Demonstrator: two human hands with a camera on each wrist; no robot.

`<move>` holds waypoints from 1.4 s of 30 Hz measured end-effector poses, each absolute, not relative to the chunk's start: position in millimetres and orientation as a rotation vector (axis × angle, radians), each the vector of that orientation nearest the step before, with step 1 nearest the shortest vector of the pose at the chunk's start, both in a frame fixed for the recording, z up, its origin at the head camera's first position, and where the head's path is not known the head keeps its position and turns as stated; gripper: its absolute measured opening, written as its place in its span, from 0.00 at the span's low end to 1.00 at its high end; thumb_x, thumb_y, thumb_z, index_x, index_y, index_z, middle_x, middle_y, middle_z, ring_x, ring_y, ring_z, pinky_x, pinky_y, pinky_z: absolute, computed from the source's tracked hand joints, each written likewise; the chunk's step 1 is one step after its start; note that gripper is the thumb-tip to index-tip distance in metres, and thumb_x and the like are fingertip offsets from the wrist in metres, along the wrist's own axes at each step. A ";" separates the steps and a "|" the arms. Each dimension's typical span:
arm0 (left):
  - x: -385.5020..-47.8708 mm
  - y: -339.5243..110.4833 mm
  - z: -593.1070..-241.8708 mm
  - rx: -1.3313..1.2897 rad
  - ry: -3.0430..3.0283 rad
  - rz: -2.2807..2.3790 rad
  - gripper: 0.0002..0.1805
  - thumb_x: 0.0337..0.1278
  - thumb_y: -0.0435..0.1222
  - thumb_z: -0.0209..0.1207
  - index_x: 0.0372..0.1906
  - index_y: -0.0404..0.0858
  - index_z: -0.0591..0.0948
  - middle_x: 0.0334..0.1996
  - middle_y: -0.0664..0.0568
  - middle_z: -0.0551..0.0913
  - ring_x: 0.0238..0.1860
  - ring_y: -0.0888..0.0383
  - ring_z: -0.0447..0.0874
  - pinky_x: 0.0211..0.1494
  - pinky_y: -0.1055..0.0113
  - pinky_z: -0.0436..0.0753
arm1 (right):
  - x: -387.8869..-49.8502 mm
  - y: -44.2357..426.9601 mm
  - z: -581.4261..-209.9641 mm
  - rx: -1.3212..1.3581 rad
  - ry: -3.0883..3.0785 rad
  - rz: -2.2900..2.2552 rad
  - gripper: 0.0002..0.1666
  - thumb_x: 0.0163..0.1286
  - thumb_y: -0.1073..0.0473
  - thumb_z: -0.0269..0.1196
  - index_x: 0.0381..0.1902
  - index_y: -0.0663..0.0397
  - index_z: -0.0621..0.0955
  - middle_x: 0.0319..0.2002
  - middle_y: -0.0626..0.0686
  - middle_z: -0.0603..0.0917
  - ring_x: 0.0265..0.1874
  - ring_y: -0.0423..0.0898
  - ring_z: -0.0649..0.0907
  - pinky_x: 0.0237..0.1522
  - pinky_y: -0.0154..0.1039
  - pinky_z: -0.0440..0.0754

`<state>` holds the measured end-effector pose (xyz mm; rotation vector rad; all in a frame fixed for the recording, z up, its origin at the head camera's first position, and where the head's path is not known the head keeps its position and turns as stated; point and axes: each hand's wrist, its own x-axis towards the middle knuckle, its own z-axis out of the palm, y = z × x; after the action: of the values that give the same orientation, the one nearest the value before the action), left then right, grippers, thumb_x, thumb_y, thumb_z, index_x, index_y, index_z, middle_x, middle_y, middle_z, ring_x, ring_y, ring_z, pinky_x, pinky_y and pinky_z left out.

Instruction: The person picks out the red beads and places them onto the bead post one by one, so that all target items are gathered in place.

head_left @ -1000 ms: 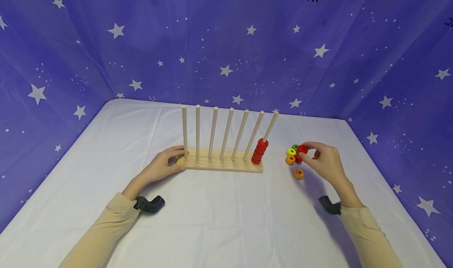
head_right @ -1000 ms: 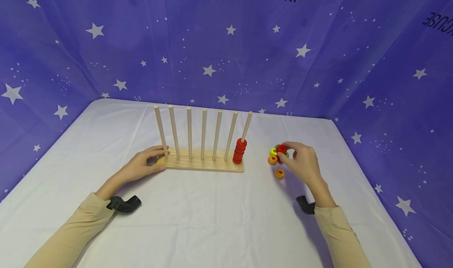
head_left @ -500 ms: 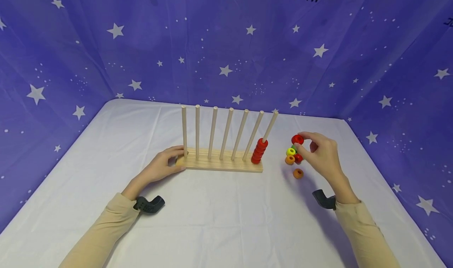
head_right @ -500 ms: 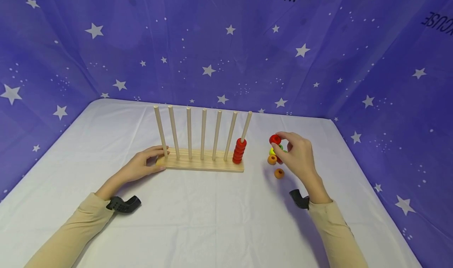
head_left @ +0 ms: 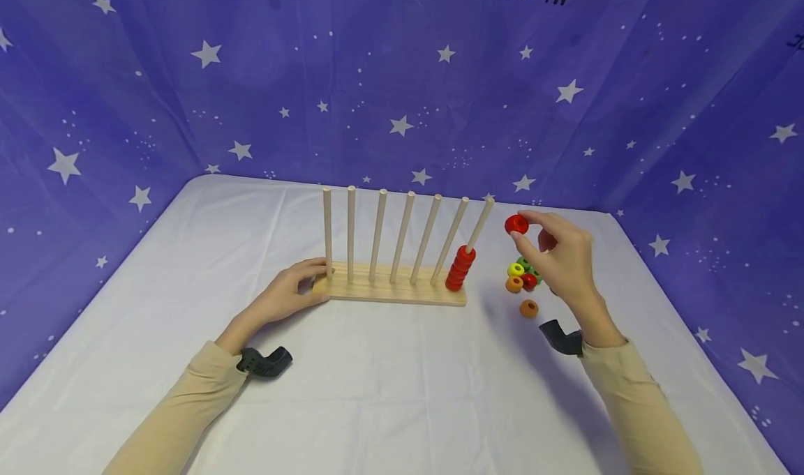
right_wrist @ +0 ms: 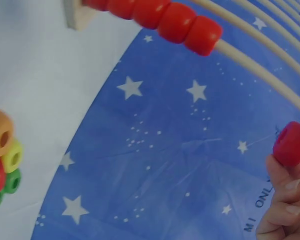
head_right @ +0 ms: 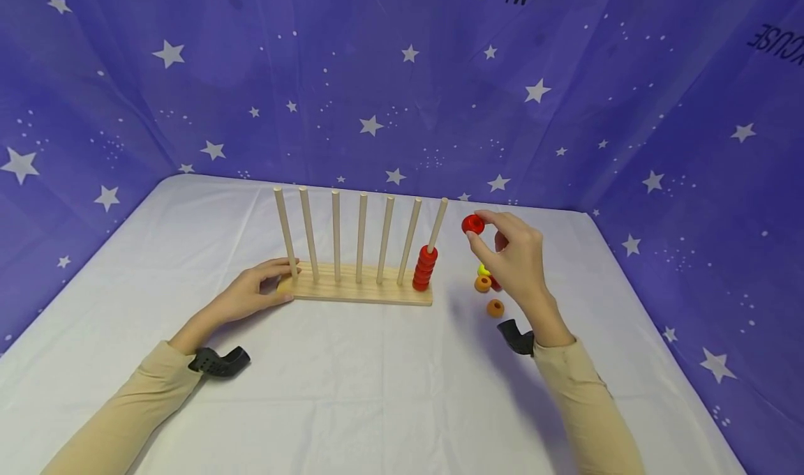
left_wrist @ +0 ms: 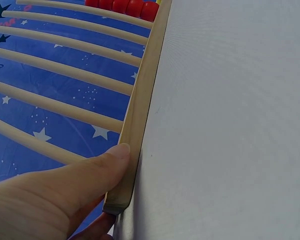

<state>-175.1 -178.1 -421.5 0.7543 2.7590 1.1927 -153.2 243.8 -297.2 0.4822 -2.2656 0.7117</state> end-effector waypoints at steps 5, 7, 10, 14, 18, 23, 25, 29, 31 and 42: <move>-174.6 -177.9 -422.0 0.751 2.756 1.191 0.29 0.52 0.34 0.64 0.60 0.30 0.72 0.67 0.35 0.66 0.68 0.35 0.62 0.66 0.46 0.71 | -153.9 231.8 -289.6 0.482 -2.239 0.764 0.19 0.53 0.66 0.69 0.45 0.59 0.84 0.21 0.54 0.77 0.18 0.39 0.66 0.22 0.22 0.61; -174.5 -178.1 -422.1 0.749 2.758 1.188 0.29 0.52 0.34 0.64 0.60 0.30 0.72 0.67 0.35 0.66 0.68 0.36 0.62 0.66 0.46 0.71 | -154.3 227.5 -286.4 0.482 -2.218 0.788 0.19 0.53 0.66 0.69 0.45 0.59 0.84 0.21 0.54 0.76 0.19 0.39 0.66 0.22 0.23 0.62; -174.8 -178.2 -421.9 0.743 2.763 1.184 0.29 0.52 0.34 0.64 0.61 0.30 0.72 0.66 0.35 0.66 0.68 0.36 0.62 0.66 0.46 0.71 | -155.3 221.7 -281.5 0.493 -2.181 0.836 0.20 0.53 0.67 0.69 0.47 0.59 0.83 0.23 0.54 0.77 0.20 0.36 0.66 0.23 0.24 0.64; -175.5 -178.3 -421.4 0.741 2.765 1.183 0.29 0.52 0.34 0.64 0.61 0.30 0.72 0.66 0.36 0.66 0.68 0.36 0.62 0.66 0.46 0.71 | -156.4 216.0 -275.5 0.513 -2.157 0.869 0.21 0.54 0.67 0.69 0.48 0.59 0.83 0.28 0.56 0.80 0.20 0.35 0.66 0.24 0.21 0.65; -175.8 -178.3 -420.8 0.739 2.765 1.179 0.29 0.52 0.34 0.64 0.60 0.30 0.72 0.66 0.36 0.66 0.68 0.36 0.62 0.66 0.46 0.71 | -157.9 212.0 -271.1 0.538 -2.139 0.876 0.22 0.53 0.68 0.70 0.48 0.59 0.83 0.29 0.56 0.81 0.20 0.35 0.66 0.23 0.21 0.65; -175.8 -178.5 -420.6 0.735 2.760 1.180 0.29 0.52 0.34 0.64 0.61 0.30 0.72 0.67 0.36 0.66 0.68 0.36 0.62 0.67 0.46 0.71 | -161.4 207.6 -267.6 0.585 -2.130 0.873 0.21 0.51 0.69 0.70 0.47 0.59 0.84 0.26 0.54 0.79 0.20 0.36 0.66 0.22 0.24 0.64; -176.0 -178.7 -421.0 0.735 2.759 1.182 0.29 0.52 0.34 0.64 0.61 0.30 0.72 0.67 0.36 0.66 0.68 0.36 0.62 0.67 0.46 0.70 | -163.0 205.9 -266.8 0.599 -2.130 0.870 0.21 0.51 0.69 0.70 0.46 0.60 0.84 0.25 0.54 0.78 0.19 0.37 0.66 0.22 0.25 0.63; -176.2 -179.0 -421.7 0.736 2.758 1.183 0.29 0.52 0.35 0.64 0.61 0.31 0.73 0.67 0.36 0.65 0.68 0.36 0.61 0.67 0.46 0.70 | -166.7 204.2 -267.1 0.612 -2.153 0.842 0.19 0.53 0.67 0.69 0.46 0.60 0.84 0.26 0.56 0.79 0.19 0.39 0.66 0.22 0.25 0.62; -176.1 -178.9 -421.7 0.737 2.760 1.182 0.29 0.52 0.35 0.64 0.61 0.31 0.73 0.67 0.36 0.65 0.68 0.36 0.61 0.67 0.46 0.70 | -168.3 204.2 -267.7 0.612 -2.179 0.823 0.19 0.53 0.66 0.69 0.46 0.59 0.84 0.27 0.56 0.80 0.18 0.40 0.66 0.22 0.23 0.61; -175.3 -178.5 -421.0 0.743 2.764 1.185 0.28 0.52 0.35 0.64 0.60 0.31 0.73 0.67 0.35 0.66 0.68 0.36 0.62 0.68 0.45 0.69 | -169.8 205.4 -281.3 0.574 -2.312 0.822 0.18 0.53 0.63 0.70 0.44 0.59 0.84 0.27 0.56 0.81 0.17 0.42 0.67 0.19 0.24 0.63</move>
<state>-175.3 -178.5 -421.0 0.7434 2.7639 1.1848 -169.8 205.4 -281.3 0.5738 -2.3118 0.8220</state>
